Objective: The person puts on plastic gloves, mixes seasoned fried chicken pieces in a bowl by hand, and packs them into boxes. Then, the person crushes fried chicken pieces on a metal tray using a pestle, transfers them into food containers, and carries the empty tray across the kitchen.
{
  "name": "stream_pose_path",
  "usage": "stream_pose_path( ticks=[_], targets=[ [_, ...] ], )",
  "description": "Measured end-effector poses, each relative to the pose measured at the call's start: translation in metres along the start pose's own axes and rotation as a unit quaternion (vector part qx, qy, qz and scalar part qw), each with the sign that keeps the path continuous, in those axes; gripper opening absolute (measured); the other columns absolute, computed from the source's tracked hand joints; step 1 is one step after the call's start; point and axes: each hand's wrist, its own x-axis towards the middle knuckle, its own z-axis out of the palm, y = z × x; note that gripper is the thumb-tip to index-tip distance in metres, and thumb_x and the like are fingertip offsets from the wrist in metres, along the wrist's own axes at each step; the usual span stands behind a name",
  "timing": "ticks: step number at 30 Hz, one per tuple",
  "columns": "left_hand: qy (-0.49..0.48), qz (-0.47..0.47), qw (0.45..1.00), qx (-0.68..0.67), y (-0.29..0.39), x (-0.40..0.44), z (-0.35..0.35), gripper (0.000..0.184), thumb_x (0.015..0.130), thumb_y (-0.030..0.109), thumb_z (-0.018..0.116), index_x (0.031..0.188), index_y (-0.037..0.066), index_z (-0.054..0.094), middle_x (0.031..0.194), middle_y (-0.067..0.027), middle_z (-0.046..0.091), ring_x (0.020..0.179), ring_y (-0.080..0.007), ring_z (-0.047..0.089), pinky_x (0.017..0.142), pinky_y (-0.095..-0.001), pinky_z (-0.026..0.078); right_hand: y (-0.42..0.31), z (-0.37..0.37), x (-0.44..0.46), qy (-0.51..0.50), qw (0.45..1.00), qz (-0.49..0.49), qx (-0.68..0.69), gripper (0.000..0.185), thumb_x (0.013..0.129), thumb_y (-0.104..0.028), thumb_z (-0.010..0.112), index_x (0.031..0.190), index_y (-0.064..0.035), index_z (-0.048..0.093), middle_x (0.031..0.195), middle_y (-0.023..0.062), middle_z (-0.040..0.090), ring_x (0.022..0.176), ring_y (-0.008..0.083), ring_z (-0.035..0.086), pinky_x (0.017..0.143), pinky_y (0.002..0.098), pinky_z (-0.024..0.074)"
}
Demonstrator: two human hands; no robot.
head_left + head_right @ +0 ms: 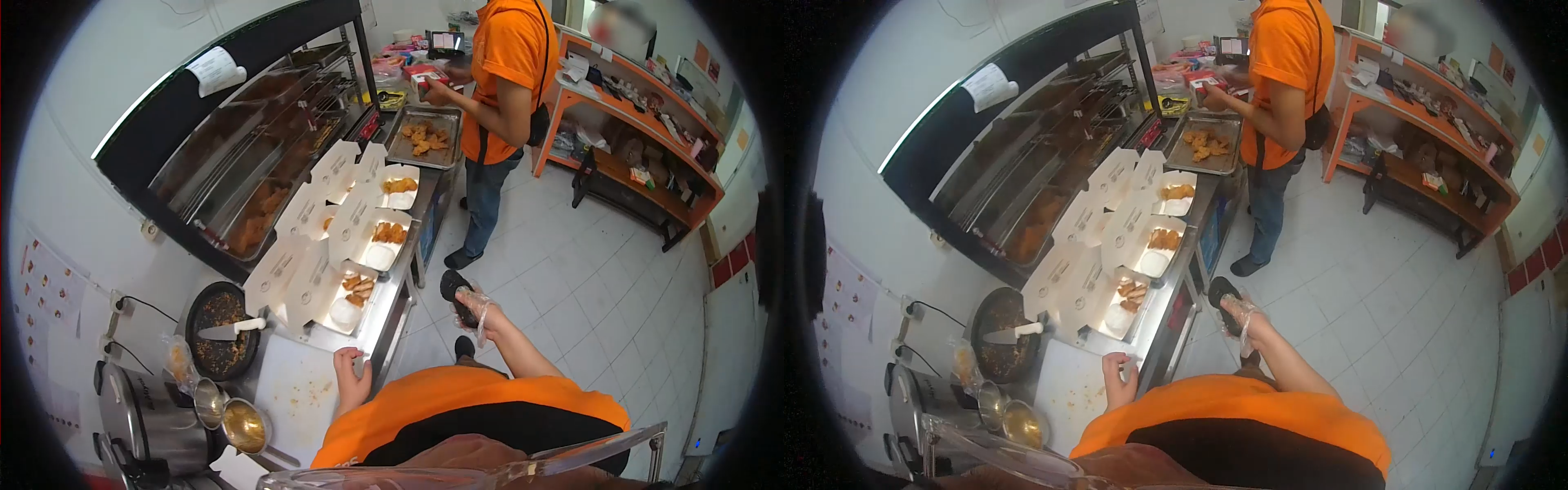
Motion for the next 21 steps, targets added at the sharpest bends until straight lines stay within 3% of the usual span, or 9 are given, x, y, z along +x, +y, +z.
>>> stream_pose_path(
  ticks=[5,8,11,14,17,21],
  targets=[
    [0.035,-0.031,0.999,0.021,0.011,0.038,0.066,0.019,0.075,0.004,0.06,0.092,0.003,0.05,0.098,-0.0144,0.047,0.096,-0.0312,0.047,0.086,-0.0377,0.038,-0.046,-0.043,0.037,-0.004,1.0,-0.003,-0.021,0.094,0.079,-0.029,0.073,0.148,-0.0168,0.011,0.108,0.005,0.056,0.087,0.0149,0.055,0.06,0.0337,0.0488],
    [0.04,0.035,0.996,0.065,0.028,0.076,0.109,0.019,0.075,0.002,0.06,0.091,0.002,0.05,0.096,-0.0148,0.047,0.094,-0.0317,0.047,0.086,-0.0373,0.038,-0.069,-0.079,0.065,-0.027,0.999,-0.002,-0.016,0.093,0.079,-0.03,0.073,0.148,-0.0175,0.012,0.107,0.006,0.057,0.086,0.0162,0.056,0.062,0.0329,0.0487],
    [0.03,0.021,0.999,0.024,0.054,0.111,0.145,0.021,0.073,0.0,0.062,0.091,0.001,0.051,0.099,-0.0167,0.048,0.096,-0.0327,0.048,0.087,-0.0371,0.039,-0.099,-0.096,0.077,-0.008,1.0,-0.016,0.002,0.067,0.082,-0.033,0.07,0.133,-0.0136,0.032,0.086,0.0061,0.053,0.066,0.0167,0.053,0.053,0.0321,0.0468],
    [0.02,0.01,0.999,0.04,0.073,0.129,0.162,0.022,0.074,0.0,0.062,0.093,0.002,0.051,0.102,-0.0172,0.048,0.099,-0.0332,0.049,0.087,-0.0368,0.04,-0.116,-0.124,0.104,-0.075,0.994,0.022,0.08,0.052,0.083,-0.033,0.068,0.122,-0.0124,0.039,0.083,0.0079,0.053,0.063,0.0175,0.052,0.054,0.0319,0.0468],
    [0.022,-0.018,0.998,0.048,0.07,0.137,0.171,0.022,0.074,0.0,0.062,0.094,0.002,0.052,0.103,-0.0163,0.049,0.099,-0.0318,0.049,0.085,-0.0363,0.041,-0.136,-0.134,0.122,-0.146,0.975,0.034,0.165,0.052,0.083,-0.03,0.069,0.122,-0.0107,0.041,0.089,0.0103,0.052,0.07,0.019,0.051,0.056,0.0322,0.0454],
    [0.025,-0.053,0.998,0.027,0.065,0.16,0.176,0.022,0.075,0.0,0.062,0.095,0.003,0.051,0.104,-0.0144,0.049,0.098,-0.029,0.05,0.082,-0.035,0.043,-0.163,-0.125,0.139,-0.15,0.965,0.006,0.214,0.048,0.081,-0.031,0.07,0.116,-0.0103,0.044,0.084,0.0095,0.052,0.065,0.0176,0.051,0.057,0.0302,0.0453]
  ],
)
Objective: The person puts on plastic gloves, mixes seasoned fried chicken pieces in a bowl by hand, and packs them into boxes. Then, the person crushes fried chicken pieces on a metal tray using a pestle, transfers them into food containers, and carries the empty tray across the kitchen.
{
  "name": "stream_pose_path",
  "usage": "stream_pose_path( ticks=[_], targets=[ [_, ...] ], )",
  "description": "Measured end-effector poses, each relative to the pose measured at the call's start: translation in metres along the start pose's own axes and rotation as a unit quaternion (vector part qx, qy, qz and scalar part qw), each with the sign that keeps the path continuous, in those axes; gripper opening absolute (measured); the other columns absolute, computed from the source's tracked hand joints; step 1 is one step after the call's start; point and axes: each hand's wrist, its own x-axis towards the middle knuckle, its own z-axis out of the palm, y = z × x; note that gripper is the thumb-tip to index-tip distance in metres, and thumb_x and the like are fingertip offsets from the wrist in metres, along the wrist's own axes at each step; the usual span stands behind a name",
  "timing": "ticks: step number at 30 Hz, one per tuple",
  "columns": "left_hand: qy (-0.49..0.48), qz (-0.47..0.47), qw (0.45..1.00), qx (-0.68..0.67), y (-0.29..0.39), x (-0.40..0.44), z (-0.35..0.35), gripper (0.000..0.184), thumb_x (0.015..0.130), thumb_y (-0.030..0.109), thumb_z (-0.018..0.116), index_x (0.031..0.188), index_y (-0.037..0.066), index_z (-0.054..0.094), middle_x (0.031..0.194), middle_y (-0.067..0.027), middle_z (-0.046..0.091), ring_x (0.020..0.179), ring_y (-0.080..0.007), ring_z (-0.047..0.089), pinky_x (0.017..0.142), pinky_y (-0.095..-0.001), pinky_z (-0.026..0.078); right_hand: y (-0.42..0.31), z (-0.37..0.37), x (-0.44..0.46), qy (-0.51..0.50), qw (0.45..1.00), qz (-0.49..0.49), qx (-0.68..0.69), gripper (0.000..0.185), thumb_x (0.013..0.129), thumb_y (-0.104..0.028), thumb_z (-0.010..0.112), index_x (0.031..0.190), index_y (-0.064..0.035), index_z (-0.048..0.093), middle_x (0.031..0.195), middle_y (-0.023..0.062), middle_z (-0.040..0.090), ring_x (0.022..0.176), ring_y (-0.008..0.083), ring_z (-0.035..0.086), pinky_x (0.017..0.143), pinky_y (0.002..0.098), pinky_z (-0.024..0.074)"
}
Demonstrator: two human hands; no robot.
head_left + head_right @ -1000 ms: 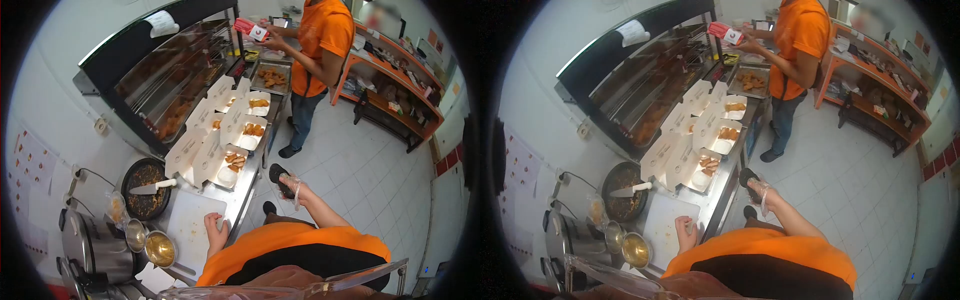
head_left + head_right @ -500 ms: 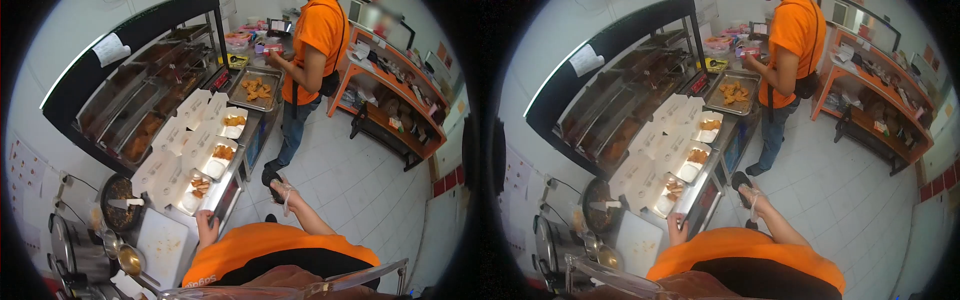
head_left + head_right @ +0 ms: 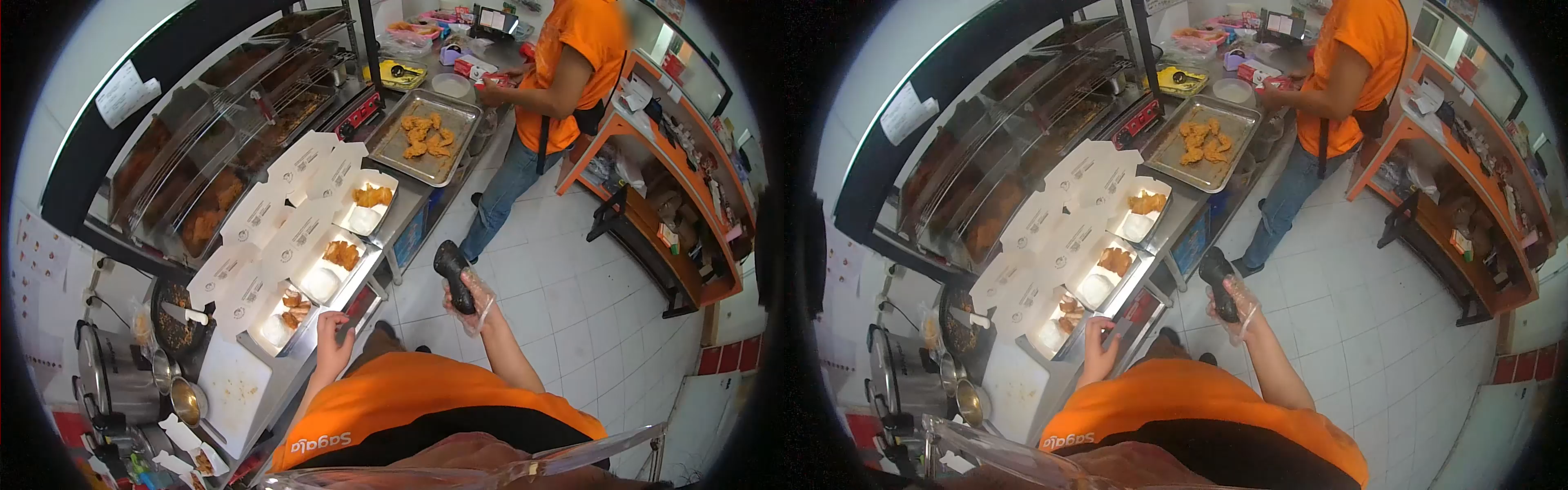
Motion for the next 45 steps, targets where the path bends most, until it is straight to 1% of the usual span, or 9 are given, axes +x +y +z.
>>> stream_pose_path(
  ticks=[15,21,25,27,29,30,34,37,45],
  targets=[
    [-0.022,0.116,0.992,-0.035,-0.014,0.192,0.035,0.025,0.075,-0.003,0.062,0.097,0.003,0.051,0.107,-0.0146,0.048,0.094,-0.0268,0.05,0.078,-0.0316,0.043,-0.068,0.001,0.121,0.101,0.994,0.024,-0.021,0.036,0.084,-0.027,0.064,0.109,-0.0113,0.044,0.079,0.0099,0.055,0.057,0.0212,0.054,0.047,0.0336,0.0438],
    [-0.032,0.026,0.992,-0.116,-0.035,0.215,0.039,0.027,0.074,-0.003,0.063,0.097,0.003,0.051,0.106,-0.0155,0.049,0.098,-0.0304,0.05,0.083,-0.0349,0.042,-0.071,-0.015,0.182,0.051,0.993,0.104,-0.022,0.034,0.086,-0.03,0.062,0.106,-0.0088,0.044,0.08,0.011,0.056,0.052,0.0219,0.053,0.044,0.0322,0.0422],
    [-0.008,-0.003,0.996,-0.092,-0.037,0.218,0.041,0.028,0.074,-0.003,0.063,0.098,0.004,0.051,0.107,-0.015,0.049,0.097,-0.0298,0.05,0.083,-0.0348,0.042,-0.085,0.011,0.211,0.106,0.976,0.052,-0.183,0.056,0.084,-0.024,0.064,0.132,-0.012,0.038,0.078,0.0106,0.055,0.056,0.0195,0.053,0.045,0.0309,0.0425],
    [0.022,-0.031,0.995,-0.095,-0.028,0.218,0.041,0.027,0.075,-0.003,0.062,0.098,0.004,0.051,0.106,-0.0138,0.049,0.096,-0.027,0.05,0.081,-0.0334,0.043,-0.094,0.006,0.232,0.08,0.897,-0.009,-0.435,0.076,0.08,-0.032,0.067,0.142,-0.012,0.028,0.089,0.0141,0.059,0.068,0.0226,0.058,0.06,0.0315,0.0482],
    [0.053,-0.048,0.994,-0.077,-0.014,0.22,0.04,0.025,0.076,-0.002,0.062,0.098,0.004,0.05,0.106,-0.0132,0.049,0.096,-0.0254,0.05,0.08,-0.0325,0.043,-0.106,0.004,0.263,0.065,0.731,-0.089,-0.673,0.083,0.077,-0.036,0.07,0.142,-0.0106,0.027,0.098,0.0167,0.061,0.077,0.0249,0.061,0.07,0.0324,0.0502],
    [0.073,-0.043,0.994,-0.064,-0.013,0.22,0.042,0.025,0.077,-0.002,0.061,0.098,0.004,0.05,0.105,-0.0131,0.049,0.095,-0.025,0.05,0.079,-0.0322,0.043,-0.123,0.032,0.264,0.06,0.741,0.016,-0.669,0.088,0.074,-0.041,0.07,0.143,-0.0091,0.026,0.114,0.0195,0.059,0.097,0.0281,0.06,0.085,0.0332,0.0469],
    [0.128,-0.03,0.991,-0.012,-0.013,0.22,0.051,0.024,0.078,-0.002,0.06,0.098,0.003,0.05,0.104,-0.0132,0.048,0.093,-0.0242,0.049,0.078,-0.0318,0.043,-0.104,-0.029,0.347,-0.024,0.692,-0.126,-0.71,0.089,0.073,-0.043,0.07,0.142,-0.0085,0.026,0.117,0.019,0.059,0.107,0.0319,0.058,0.092,0.0363,0.044],
    [0.139,-0.041,0.989,0.006,-0.005,0.227,0.057,0.024,0.077,-0.002,0.06,0.098,0.003,0.049,0.104,-0.0136,0.049,0.094,-0.0244,0.049,0.077,-0.0317,0.042,-0.106,-0.005,0.369,-0.047,0.669,-0.174,-0.721,0.085,0.075,-0.026,0.073,0.144,-0.0127,0.025,0.126,0.0213,0.053,0.106,0.0265,0.058,0.089,0.0346,0.044],
    [0.145,-0.072,0.986,0.023,0.005,0.235,0.077,0.023,0.077,-0.001,0.06,0.097,0.003,0.05,0.106,-0.0146,0.05,0.096,-0.0258,0.049,0.078,-0.0337,0.042,-0.107,0.038,0.393,-0.05,0.534,-0.101,-0.838,0.079,0.078,-0.031,0.062,0.144,-0.0121,0.024,0.103,0.0243,0.057,0.099,0.0382,0.056,0.084,0.045,0.0459]
  ],
)
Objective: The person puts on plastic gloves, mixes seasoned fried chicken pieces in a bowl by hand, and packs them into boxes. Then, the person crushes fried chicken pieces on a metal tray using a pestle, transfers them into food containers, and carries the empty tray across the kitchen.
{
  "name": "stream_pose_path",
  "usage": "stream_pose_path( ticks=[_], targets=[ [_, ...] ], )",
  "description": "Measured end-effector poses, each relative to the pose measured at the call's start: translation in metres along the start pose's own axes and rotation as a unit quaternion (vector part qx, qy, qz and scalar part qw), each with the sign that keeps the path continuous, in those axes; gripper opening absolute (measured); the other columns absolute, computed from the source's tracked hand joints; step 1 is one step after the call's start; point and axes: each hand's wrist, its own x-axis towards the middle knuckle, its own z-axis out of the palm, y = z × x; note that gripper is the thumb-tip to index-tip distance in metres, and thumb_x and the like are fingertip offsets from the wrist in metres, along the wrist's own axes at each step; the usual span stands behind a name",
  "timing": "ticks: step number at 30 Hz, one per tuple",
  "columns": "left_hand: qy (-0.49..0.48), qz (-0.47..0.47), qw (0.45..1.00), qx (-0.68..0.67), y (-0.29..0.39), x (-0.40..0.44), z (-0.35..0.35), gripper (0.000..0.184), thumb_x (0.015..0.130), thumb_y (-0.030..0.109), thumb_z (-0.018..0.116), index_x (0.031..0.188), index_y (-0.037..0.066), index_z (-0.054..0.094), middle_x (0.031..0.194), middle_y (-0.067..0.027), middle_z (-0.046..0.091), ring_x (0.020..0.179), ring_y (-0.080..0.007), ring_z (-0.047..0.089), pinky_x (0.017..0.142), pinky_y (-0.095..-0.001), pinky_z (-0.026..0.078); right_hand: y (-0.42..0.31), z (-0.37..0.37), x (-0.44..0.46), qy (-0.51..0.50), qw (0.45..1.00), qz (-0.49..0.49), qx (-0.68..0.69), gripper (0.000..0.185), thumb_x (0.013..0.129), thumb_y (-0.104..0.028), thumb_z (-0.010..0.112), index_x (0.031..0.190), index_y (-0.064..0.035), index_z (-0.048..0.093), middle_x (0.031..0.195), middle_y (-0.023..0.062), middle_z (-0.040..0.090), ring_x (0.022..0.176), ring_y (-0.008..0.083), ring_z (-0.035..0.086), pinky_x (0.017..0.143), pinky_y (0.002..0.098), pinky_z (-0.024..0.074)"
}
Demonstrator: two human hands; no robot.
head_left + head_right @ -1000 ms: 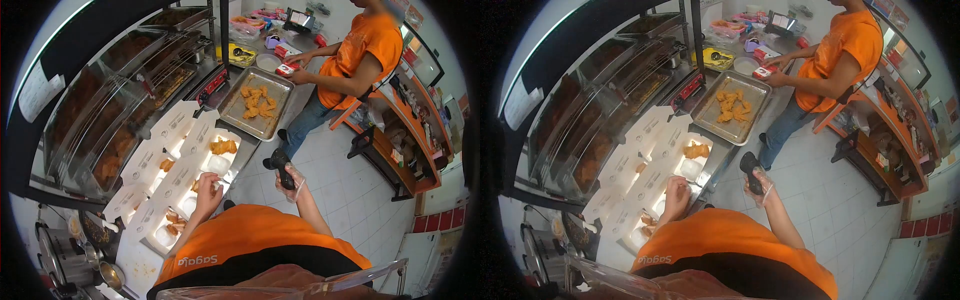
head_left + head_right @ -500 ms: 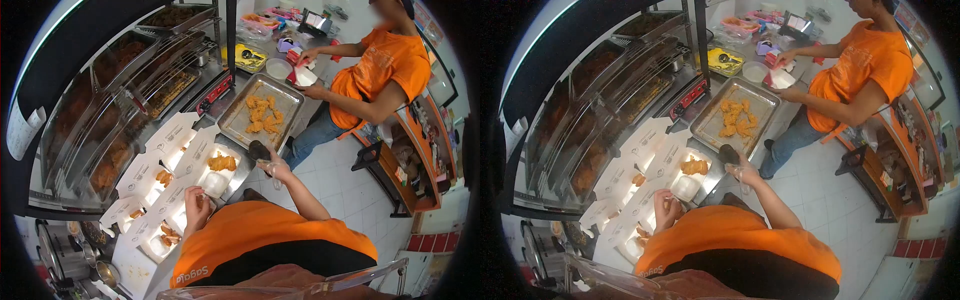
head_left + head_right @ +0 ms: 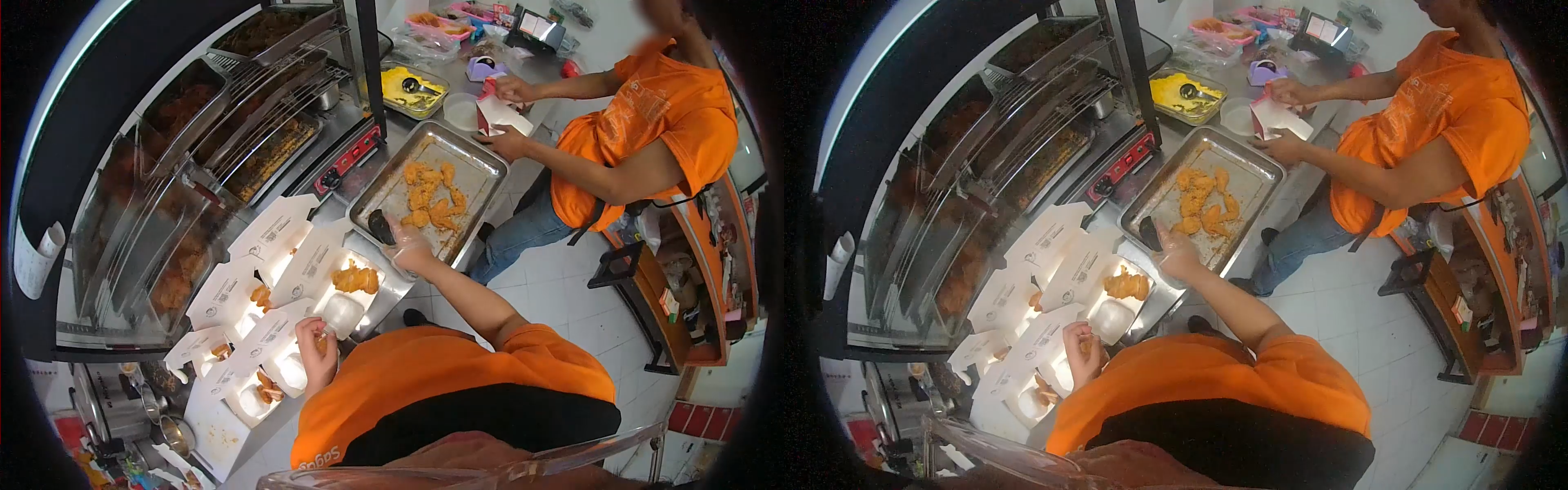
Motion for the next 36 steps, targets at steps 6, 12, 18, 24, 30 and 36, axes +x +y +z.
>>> stream_pose_path(
  ticks=[6,12,18,24,30,36],
  targets=[
    [0.021,-0.031,0.999,0.004,-0.001,-0.004,0.007,0.023,0.076,0.0,0.061,0.096,0.003,0.05,0.105,-0.0148,0.051,0.096,-0.0272,0.049,0.079,-0.0342,0.042,0.002,0.008,-0.002,0.021,0.997,-0.035,-0.058,0.076,0.081,-0.034,0.061,0.144,-0.0137,0.024,0.106,0.0217,0.055,0.099,0.0358,0.055,0.084,0.046,0.0461],
    [0.017,-0.045,0.999,0.01,0.004,-0.002,0.01,0.023,0.076,0.0,0.061,0.097,0.003,0.05,0.106,-0.0148,0.051,0.097,-0.0273,0.049,0.08,-0.0346,0.042,-0.006,0.013,0.015,0.045,0.984,-0.079,-0.152,0.072,0.083,-0.033,0.058,0.145,-0.0148,0.025,0.108,0.0178,0.054,0.102,0.032,0.052,0.085,0.043,0.045],
    [0.025,-0.042,0.999,0.017,0.001,-0.006,0.008,0.023,0.076,-0.001,0.06,0.097,0.003,0.05,0.106,-0.0157,0.05,0.098,-0.0278,0.049,0.08,-0.035,0.042,-0.02,0.017,0.026,0.001,0.982,-0.043,-0.185,0.068,0.085,-0.03,0.053,0.145,-0.0159,0.025,0.113,0.0171,0.052,0.107,0.0309,0.05,0.09,0.0408,0.0421],
    [0.016,-0.028,0.999,0.023,0.001,-0.008,0.006,0.024,0.076,-0.001,0.06,0.097,0.003,0.05,0.106,-0.016,0.05,0.098,-0.0279,0.049,0.079,-0.0356,0.042,-0.004,0.022,0.013,0.057,0.976,-0.08,-0.196,0.069,0.081,-0.021,0.052,0.145,-0.0147,0.027,0.12,0.0185,0.049,0.109,0.032,0.048,0.092,0.0434,0.0403],
    [0.005,-0.043,0.999,0.023,0.002,-0.008,0.008,0.023,0.076,0.0,0.06,0.097,0.004,0.051,0.106,-0.0147,0.05,0.099,-0.0278,0.049,0.08,-0.0356,0.042,0.016,0.024,0.004,0.09,0.969,-0.136,-0.185,0.068,0.075,-0.015,0.054,0.14,-0.0087,0.036,0.116,0.0198,0.052,0.105,0.032,0.052,0.09,0.0408,0.0421],
    [-0.001,-0.06,0.998,0.019,0.001,-0.005,0.011,0.023,0.075,0.001,0.061,0.096,0.005,0.051,0.107,-0.0139,0.051,0.099,-0.0277,0.049,0.08,-0.0354,0.042,0.013,-0.007,0.001,0.034,0.986,-0.12,-0.108,0.05,0.078,-0.013,0.054,0.128,-0.0144,0.051,0.105,0.0106,0.06,0.107,0.028,0.053,0.09,0.0391,0.0425]
  ],
)
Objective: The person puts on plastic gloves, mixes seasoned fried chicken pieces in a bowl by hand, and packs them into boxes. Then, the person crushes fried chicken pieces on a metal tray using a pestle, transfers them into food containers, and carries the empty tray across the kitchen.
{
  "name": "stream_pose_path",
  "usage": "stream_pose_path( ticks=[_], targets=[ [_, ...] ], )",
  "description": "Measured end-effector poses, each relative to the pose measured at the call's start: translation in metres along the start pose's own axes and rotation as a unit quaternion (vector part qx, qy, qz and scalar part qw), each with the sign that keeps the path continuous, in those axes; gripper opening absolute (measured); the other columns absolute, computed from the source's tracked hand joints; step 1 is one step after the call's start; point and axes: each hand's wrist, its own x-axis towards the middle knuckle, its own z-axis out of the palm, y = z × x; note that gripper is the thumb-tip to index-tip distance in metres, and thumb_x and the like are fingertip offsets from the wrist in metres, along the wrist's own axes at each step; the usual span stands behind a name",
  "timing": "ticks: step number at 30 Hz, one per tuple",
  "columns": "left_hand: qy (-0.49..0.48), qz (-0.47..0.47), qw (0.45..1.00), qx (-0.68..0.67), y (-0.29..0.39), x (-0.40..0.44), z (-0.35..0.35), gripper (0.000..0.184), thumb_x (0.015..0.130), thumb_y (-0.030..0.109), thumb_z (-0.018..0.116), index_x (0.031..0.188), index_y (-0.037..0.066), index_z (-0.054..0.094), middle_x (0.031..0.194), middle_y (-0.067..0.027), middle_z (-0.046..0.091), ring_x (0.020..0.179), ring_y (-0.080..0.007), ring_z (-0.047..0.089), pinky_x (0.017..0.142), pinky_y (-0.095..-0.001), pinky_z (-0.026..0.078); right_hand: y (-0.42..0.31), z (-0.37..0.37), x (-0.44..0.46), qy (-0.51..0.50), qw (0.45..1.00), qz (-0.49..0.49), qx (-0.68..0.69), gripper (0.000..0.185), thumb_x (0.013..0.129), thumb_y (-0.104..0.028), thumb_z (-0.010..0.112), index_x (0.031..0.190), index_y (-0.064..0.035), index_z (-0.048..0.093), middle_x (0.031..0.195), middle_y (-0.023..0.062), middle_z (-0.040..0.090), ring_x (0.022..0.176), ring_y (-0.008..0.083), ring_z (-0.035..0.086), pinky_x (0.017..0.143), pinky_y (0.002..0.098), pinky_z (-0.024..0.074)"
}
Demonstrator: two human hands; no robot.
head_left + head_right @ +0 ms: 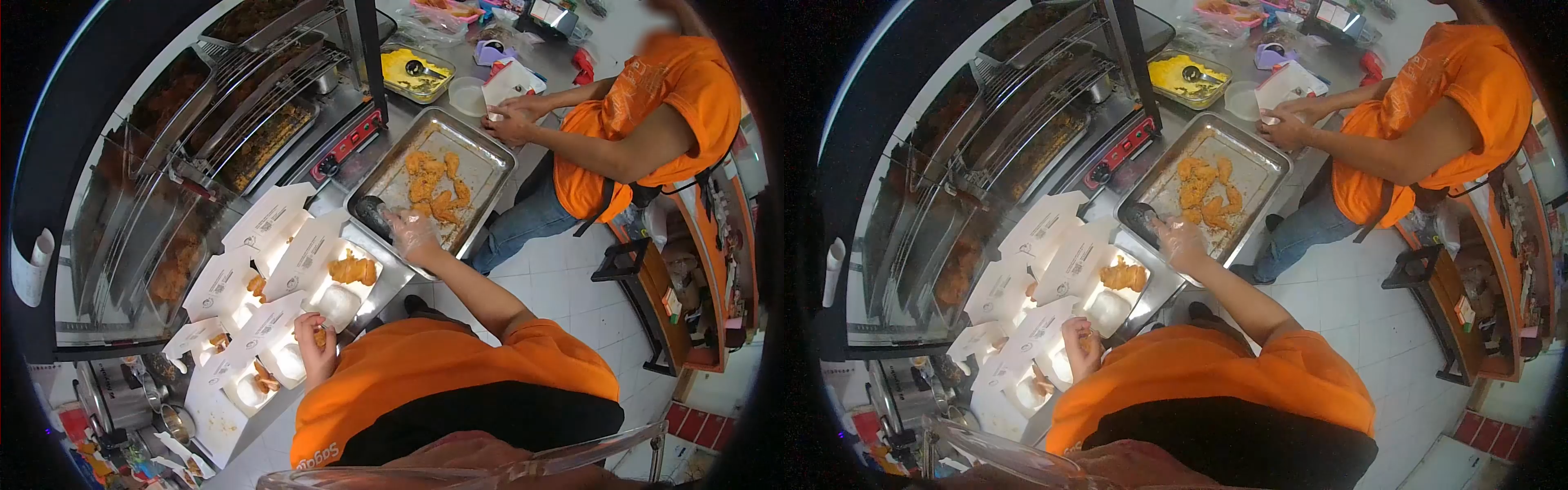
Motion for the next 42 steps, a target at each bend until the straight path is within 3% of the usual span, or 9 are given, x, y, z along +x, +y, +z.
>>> stream_pose_path(
  ticks=[7,13,20,22,24,26,29,32,42],
  targets=[
    [0.003,0.023,1.0,0.016,-0.006,0.002,0.001,0.026,0.073,0.0,0.062,0.096,0.005,0.052,0.106,-0.014,0.051,0.098,-0.0279,0.049,0.079,-0.0352,0.042,0.035,0.0,-0.001,0.21,0.976,-0.038,0.04,0.033,0.071,-0.01,0.06,0.103,-0.0153,0.065,0.09,0.0103,0.061,0.081,0.0321,0.058,0.072,0.0427,0.047],
    [0.008,0.022,1.0,0.02,-0.003,0.003,0.002,0.026,0.073,0.0,0.062,0.096,0.005,0.051,0.106,-0.0144,0.051,0.098,-0.0282,0.049,0.079,-0.0359,0.042,0.076,-0.017,0.01,0.304,0.941,0.089,0.119,0.02,0.074,-0.01,0.059,0.09,-0.0163,0.071,0.07,0.0128,0.058,0.074,0.0326,0.058,0.068,0.0433,0.0465],
    [0.015,0.001,1.0,0.013,-0.004,0.004,0.001,0.025,0.074,0.001,0.062,0.096,0.005,0.051,0.107,-0.014,0.05,0.099,-0.0278,0.049,0.081,-0.0356,0.042,0.106,-0.022,0.015,0.294,0.953,0.075,-0.001,0.027,0.07,-0.009,0.063,0.096,-0.0166,0.069,0.071,0.0117,0.057,0.063,0.0306,0.056,0.056,0.0407,0.0466],
    [0.015,-0.013,1.0,0.006,-0.005,0.004,0.001,0.025,0.074,0.001,0.062,0.096,0.005,0.051,0.106,-0.0139,0.05,0.099,-0.0276,0.049,0.081,-0.0355,0.042,0.134,0.006,0.032,0.251,0.942,0.134,0.179,0.028,0.069,-0.008,0.063,0.096,-0.0156,0.068,0.076,0.0122,0.058,0.068,0.0306,0.057,0.058,0.0405,0.0471],
    [0.014,-0.018,1.0,0.005,-0.005,0.005,0.001,0.025,0.074,0.001,0.062,0.096,0.005,0.051,0.106,-0.0137,0.051,0.099,-0.0274,0.049,0.081,-0.0355,0.042,0.143,0.01,0.042,0.24,0.95,0.115,0.163,0.028,0.068,-0.008,0.063,0.095,-0.0141,0.067,0.08,0.0127,0.058,0.073,0.0305,0.058,0.061,0.0408,0.0473],
    [0.011,-0.014,1.0,0.011,-0.004,0.006,0.001,0.024,0.074,0.001,0.062,0.096,0.005,0.052,0.106,-0.0136,0.051,0.098,-0.0273,0.049,0.081,-0.0354,0.042,0.136,-0.012,0.043,0.26,0.964,0.017,-0.052,0.026,0.067,-0.008,0.063,0.093,-0.0122,0.066,0.085,0.0133,0.058,0.078,0.0304,0.058,0.065,0.0416,0.0474],
    [0.017,-0.003,1.0,0.018,-0.003,0.007,0.003,0.024,0.074,0.001,0.062,0.096,0.005,0.052,0.106,-0.0135,0.051,0.098,-0.0274,0.049,0.08,-0.0353,0.042,0.142,-0.025,0.051,0.22,0.967,-0.014,-0.125,0.026,0.066,-0.011,0.065,0.092,-0.0114,0.066,0.087,0.0141,0.058,0.083,0.0315,0.058,0.069,0.0442,0.0469],
    [0.017,-0.004,1.0,0.018,-0.001,0.007,0.003,0.024,0.074,0.001,0.062,0.096,0.005,0.052,0.106,-0.0134,0.051,0.098,-0.0274,0.049,0.081,-0.0352,0.042,0.142,-0.028,0.058,0.172,0.974,0.03,-0.142,0.029,0.064,-0.011,0.066,0.093,-0.0117,0.066,0.088,0.0144,0.058,0.085,0.033,0.058,0.071,0.0456,0.0467],
    [0.02,0.009,0.999,0.029,-0.002,0.008,0.006,0.022,0.076,0.002,0.061,0.096,0.004,0.052,0.105,-0.0134,0.051,0.097,-0.0276,0.049,0.08,-0.0353,0.041,0.168,-0.017,0.062,0.125,0.984,-0.009,-0.127,0.029,0.066,-0.016,0.066,0.095,-0.014,0.066,0.093,0.0142,0.061,0.088,0.0346,0.058,0.073,0.0456,0.0473]
  ],
)
